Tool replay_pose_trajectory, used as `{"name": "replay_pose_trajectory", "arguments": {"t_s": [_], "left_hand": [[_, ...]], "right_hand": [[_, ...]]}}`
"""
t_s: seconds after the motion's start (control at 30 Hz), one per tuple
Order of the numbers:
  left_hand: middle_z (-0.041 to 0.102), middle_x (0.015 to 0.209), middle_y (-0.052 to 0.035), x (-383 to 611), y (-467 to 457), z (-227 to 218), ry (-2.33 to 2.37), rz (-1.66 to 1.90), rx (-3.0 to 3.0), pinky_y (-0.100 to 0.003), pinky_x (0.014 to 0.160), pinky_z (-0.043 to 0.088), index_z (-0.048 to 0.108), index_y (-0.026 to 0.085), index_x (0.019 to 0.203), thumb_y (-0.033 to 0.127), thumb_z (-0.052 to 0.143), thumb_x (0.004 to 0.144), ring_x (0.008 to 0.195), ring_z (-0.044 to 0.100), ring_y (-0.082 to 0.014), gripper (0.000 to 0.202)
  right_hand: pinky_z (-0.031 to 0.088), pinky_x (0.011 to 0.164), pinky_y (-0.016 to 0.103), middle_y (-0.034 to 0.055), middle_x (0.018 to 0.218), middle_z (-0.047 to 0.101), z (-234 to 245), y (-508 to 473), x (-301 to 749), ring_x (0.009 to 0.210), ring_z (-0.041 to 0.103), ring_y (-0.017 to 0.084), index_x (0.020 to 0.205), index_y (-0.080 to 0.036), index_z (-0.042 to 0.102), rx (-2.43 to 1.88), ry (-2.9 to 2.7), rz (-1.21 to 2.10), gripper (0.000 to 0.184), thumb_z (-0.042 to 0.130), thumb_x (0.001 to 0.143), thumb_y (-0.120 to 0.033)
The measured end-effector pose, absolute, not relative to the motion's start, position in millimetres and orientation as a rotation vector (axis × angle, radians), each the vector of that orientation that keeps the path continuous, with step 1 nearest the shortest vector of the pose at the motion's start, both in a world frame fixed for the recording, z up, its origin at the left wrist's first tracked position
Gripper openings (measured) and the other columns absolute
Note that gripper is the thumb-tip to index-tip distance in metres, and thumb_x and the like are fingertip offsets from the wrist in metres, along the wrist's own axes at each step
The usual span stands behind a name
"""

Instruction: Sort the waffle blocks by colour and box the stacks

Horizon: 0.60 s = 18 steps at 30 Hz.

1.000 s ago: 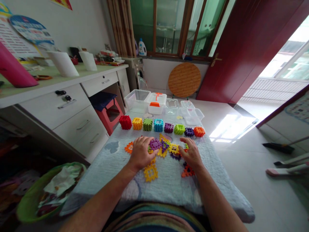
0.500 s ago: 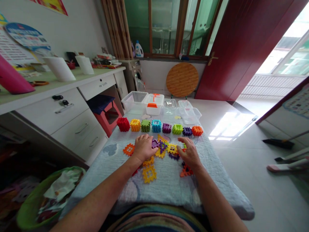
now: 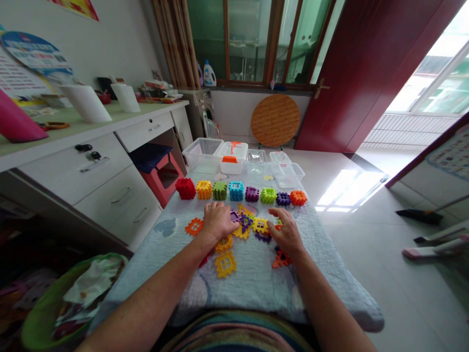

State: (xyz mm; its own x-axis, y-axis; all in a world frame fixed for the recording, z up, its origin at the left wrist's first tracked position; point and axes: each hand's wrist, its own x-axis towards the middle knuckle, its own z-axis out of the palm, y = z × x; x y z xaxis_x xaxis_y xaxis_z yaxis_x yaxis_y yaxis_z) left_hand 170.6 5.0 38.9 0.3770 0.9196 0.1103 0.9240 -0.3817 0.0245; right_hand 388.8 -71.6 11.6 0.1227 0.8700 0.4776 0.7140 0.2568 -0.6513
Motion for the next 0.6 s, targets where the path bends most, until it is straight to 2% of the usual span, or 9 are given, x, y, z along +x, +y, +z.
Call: {"name": "replay_pose_trajectory", "arguments": {"t_s": [0.2,0.4,0.6], "left_hand": [[0.066,0.093,-0.0113,167.7,2.8,46.6,-1.669,-0.290,-2.589,-0.046,0.089,0.038,0.071,0.020,0.090,0.052,0.065,0.068,0.098,0.056,-0.0321,0.039],[0.062,0.100,-0.0105,176.7,16.8,79.7,-1.391,-0.560,-2.741,-0.042,0.093,0.039,0.067,0.019,0.101,0.048,0.066,0.069,0.103,0.051,-0.0310,0.044],[0.061,0.107,-0.0097,213.2,68.1,102.0,-1.259,-0.385,-2.784,-0.041,0.095,0.037,0.066,0.020,0.109,0.050,0.067,0.067,0.108,0.049,-0.0309,0.051]], "right_hand": [[0.048,0.089,0.041,0.0071,0.099,0.065,14.2,-72.9,388.1,0.096,0.059,0.024,0.102,-0.021,0.062,-1.493,-1.607,0.209,0.025,0.057,0.078,-0.021],[0.049,0.087,0.042,0.0077,0.098,0.065,13.3,-73.2,389.8,0.095,0.059,0.024,0.103,-0.020,0.062,-1.496,-1.577,0.205,0.025,0.057,0.079,-0.022],[0.049,0.088,0.042,0.0075,0.097,0.065,11.9,-72.3,390.5,0.094,0.059,0.024,0.102,-0.020,0.063,-1.487,-1.561,0.194,0.025,0.057,0.078,-0.021]]}}
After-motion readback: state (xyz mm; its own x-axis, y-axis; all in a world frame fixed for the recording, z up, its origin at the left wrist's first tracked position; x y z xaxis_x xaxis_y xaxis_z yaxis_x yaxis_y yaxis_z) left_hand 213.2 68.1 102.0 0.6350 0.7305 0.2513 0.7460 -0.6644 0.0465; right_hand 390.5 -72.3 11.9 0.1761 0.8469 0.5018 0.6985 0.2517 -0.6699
